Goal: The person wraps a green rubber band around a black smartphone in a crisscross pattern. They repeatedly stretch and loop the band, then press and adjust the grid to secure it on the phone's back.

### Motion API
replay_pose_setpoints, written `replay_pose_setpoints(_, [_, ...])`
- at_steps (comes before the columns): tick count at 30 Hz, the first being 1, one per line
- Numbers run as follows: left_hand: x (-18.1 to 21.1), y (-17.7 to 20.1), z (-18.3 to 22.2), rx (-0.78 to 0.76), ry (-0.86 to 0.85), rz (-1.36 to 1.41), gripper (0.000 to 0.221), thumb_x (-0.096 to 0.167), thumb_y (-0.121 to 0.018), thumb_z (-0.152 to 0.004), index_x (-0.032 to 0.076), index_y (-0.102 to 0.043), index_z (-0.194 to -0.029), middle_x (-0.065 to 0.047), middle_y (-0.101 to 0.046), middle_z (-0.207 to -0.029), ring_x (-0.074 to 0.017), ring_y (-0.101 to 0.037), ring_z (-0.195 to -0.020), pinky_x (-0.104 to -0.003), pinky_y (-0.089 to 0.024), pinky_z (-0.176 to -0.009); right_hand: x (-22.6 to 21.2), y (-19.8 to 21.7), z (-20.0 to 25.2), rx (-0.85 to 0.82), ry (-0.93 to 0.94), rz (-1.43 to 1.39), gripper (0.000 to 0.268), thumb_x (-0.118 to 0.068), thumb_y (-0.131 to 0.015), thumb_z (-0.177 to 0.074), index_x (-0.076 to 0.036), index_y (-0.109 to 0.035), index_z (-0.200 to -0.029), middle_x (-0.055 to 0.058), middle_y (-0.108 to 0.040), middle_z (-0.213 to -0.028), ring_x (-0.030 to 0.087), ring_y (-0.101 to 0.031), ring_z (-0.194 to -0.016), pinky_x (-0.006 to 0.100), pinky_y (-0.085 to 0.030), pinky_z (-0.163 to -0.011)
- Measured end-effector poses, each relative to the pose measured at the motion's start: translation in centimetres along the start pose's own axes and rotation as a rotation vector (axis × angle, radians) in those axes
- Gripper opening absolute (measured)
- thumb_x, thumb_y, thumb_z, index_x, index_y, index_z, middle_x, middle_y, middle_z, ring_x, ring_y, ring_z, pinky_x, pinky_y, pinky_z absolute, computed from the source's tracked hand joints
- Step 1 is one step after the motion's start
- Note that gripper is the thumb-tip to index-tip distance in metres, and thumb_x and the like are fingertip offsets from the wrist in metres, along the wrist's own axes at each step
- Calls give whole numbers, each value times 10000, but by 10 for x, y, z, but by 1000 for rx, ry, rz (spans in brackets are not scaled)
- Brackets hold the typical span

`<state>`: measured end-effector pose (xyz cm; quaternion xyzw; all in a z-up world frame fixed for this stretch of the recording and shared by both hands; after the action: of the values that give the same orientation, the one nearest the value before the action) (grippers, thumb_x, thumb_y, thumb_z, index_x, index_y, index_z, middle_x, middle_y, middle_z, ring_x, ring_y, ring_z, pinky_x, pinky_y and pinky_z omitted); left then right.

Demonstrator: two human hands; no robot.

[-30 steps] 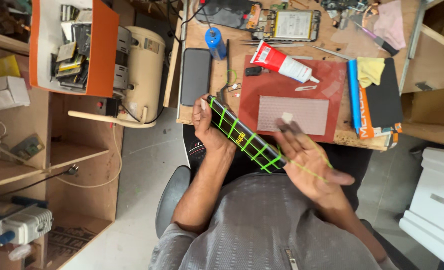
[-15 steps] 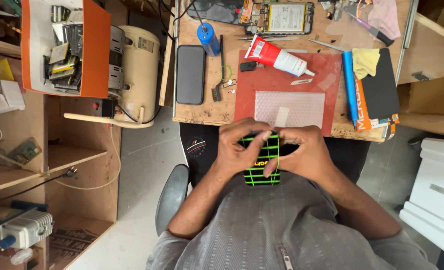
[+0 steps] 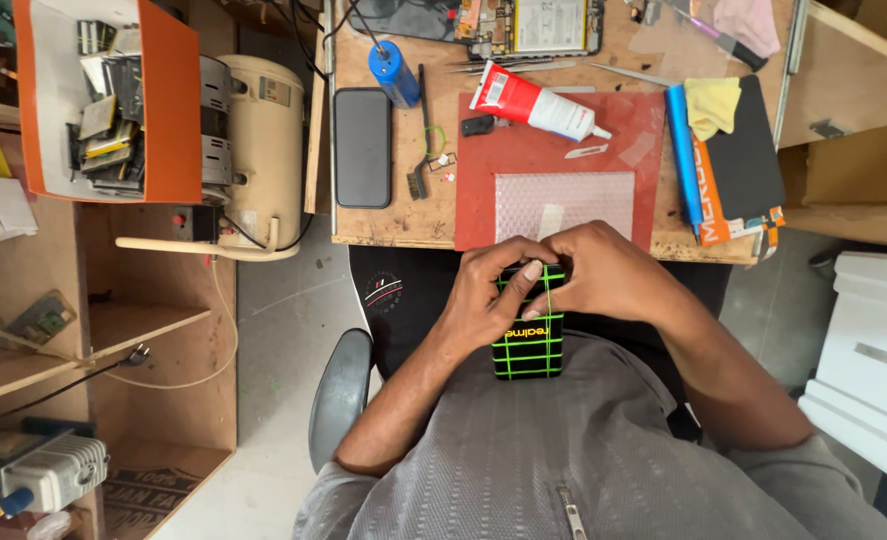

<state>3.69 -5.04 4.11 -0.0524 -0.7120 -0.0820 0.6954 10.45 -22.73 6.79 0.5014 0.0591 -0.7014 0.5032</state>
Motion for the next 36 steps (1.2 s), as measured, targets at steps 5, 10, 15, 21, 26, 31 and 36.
replay_pose_setpoints(5, [-1, -1, 0, 30, -3, 18, 133, 58, -595, -1018, -27, -684, -1067, -141, -753, -972, -217, -761, -913, -318, -580, -831, 24, 1, -3, -166, -1, -146, 362, -184, -928, -672, 9, -720, -896, 70, -649, -678, 106, -535, -609, 325, -445, -535])
replay_pose_setpoints(10, [-9, 2, 1, 101, 23, 25, 111, 30, -615, -992, -24, -692, -1051, -122, -774, -979, -176, -766, -913, -292, -582, -829, 71, -4, 6, -260, 108, -508, 237, -121, -843, -857, 33, -677, -927, 67, -735, -841, 101, -666, -784, 277, -536, -680])
replay_pose_setpoints(15, [-19, 10, 6, 220, 74, 27, 107, 14, -635, -972, -33, -710, -1031, -113, -763, -952, -130, -729, -895, -266, -555, -821, 96, -32, 34, -115, 15, -846, 318, -99, -709, -905, 31, -669, -1193, 115, -808, -1015, 171, -793, -913, 314, -635, -832])
replay_pose_setpoints(21, [-28, 14, 4, 311, 123, 31, 104, 13, -639, -971, -24, -724, -1019, -86, -770, -973, -108, -697, -908, -251, -543, -846, 84, -105, 56, -24, -47, -765, 522, 38, -736, -886, 42, -558, -1377, 105, -730, -1047, 111, -667, -972, 266, -548, -821])
replay_pose_setpoints(26, [-37, 22, -3, 364, 69, 47, 115, 12, -645, -972, -36, -696, -1064, -56, -733, -959, -82, -650, -880, -245, -521, -831, 81, -101, 47, 60, 46, -808, 462, 36, -669, -927, 57, -553, -1374, 89, -757, -1094, 110, -700, -972, 250, -553, -800])
replay_pose_setpoints(31, [-44, 26, 4, 453, 178, 185, 179, 111, -590, -1082, -13, -633, -960, 46, -518, -743, -10, -418, -675, -224, -333, -590, 73, -85, 40, 74, 92, -784, 470, 20, -654, -938, 55, -556, -1397, 99, -763, -1104, 107, -698, -955, 250, -554, -791])
replay_pose_setpoints(36, [-48, 19, 19, 623, 133, 157, 177, 117, -529, -1088, 1, -625, -995, 39, -544, -732, -2, -414, -631, -221, -318, -550, 64, -94, 31, 85, 57, -732, 461, -2, -664, -970, 55, -570, -1417, 113, -754, -1057, 104, -685, -932, 264, -564, -787])
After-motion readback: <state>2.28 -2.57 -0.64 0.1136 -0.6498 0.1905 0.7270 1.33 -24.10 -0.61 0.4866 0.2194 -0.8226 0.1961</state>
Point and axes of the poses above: each hand's wrist, its own z-axis away from the middle knuckle, its own y-axis out of the back of the hand, x = y × z, the point moved 1 cm from there along -z, towards the middle knuckle
